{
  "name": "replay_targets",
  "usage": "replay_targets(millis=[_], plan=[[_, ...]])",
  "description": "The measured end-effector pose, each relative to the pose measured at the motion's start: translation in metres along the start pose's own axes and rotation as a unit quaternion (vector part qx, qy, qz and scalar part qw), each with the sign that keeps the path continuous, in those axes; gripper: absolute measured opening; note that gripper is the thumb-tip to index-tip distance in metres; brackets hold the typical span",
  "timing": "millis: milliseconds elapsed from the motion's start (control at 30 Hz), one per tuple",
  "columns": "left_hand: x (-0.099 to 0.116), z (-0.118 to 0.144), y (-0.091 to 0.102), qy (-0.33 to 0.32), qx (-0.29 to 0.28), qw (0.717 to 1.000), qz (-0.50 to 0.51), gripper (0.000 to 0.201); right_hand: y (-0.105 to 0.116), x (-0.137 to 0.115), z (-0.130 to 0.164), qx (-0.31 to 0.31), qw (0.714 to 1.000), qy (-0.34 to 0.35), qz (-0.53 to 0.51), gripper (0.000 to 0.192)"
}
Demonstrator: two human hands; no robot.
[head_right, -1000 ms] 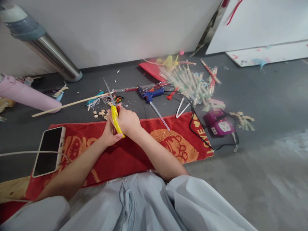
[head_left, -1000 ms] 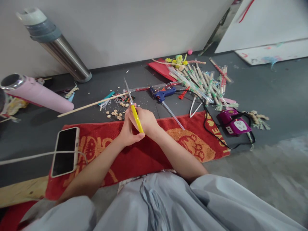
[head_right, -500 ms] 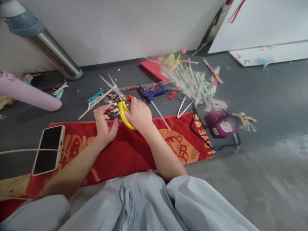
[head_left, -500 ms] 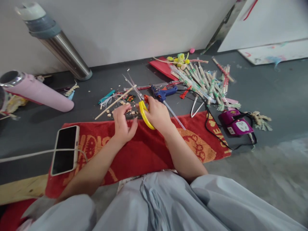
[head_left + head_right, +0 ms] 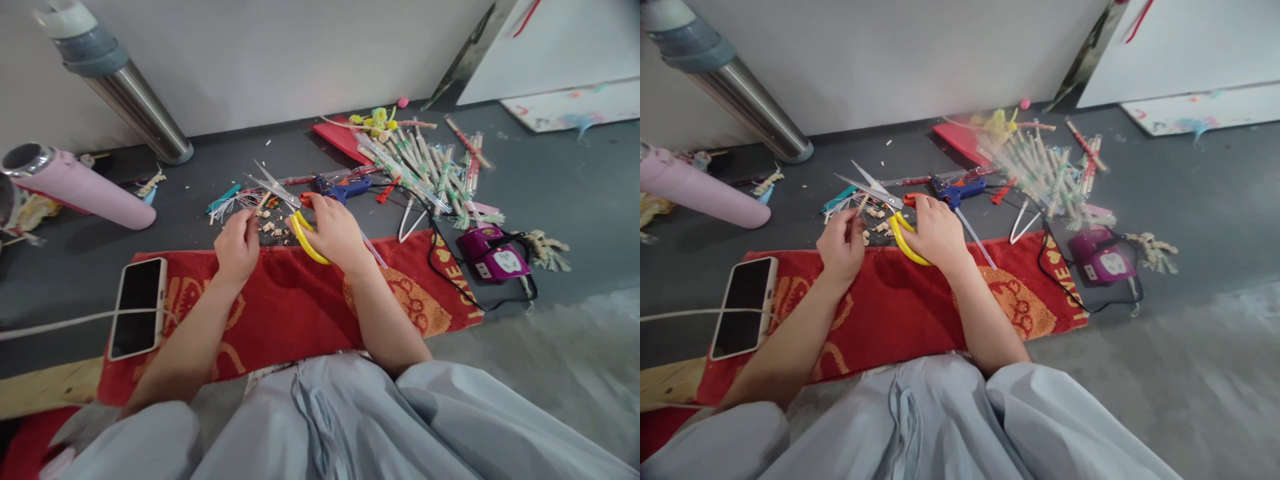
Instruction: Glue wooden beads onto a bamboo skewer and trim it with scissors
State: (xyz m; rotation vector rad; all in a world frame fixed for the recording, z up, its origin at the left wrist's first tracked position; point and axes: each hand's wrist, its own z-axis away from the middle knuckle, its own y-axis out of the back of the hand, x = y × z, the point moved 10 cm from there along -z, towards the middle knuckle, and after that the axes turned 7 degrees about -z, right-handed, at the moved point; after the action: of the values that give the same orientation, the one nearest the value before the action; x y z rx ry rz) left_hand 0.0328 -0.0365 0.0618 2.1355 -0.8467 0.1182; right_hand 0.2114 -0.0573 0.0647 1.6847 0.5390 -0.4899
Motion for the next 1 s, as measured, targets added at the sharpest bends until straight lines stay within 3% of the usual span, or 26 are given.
replay_targets(millis=[400,633,1000], plan=[[0.0027,-0.0020,0.0044,0.003,-0.007,0.998,0.068,0.029,0.0027,-0.0072,0.0034,-0.002,0.997,0.067,-0.042,0.073],[-0.0028,0.0001,-0.0015,0.019,-0.015,0.997,0.075,0.028,-0.0014,-0.0076,0.0043,-0.017,0.997,0.068,-0.029,0.081],[0.0044,-0.0040,0.0034,0.006,-0.006,0.997,0.080,0.027,-0.0016,-0.0056,0.0029,-0.020,0.998,0.056,-0.030,0.079]])
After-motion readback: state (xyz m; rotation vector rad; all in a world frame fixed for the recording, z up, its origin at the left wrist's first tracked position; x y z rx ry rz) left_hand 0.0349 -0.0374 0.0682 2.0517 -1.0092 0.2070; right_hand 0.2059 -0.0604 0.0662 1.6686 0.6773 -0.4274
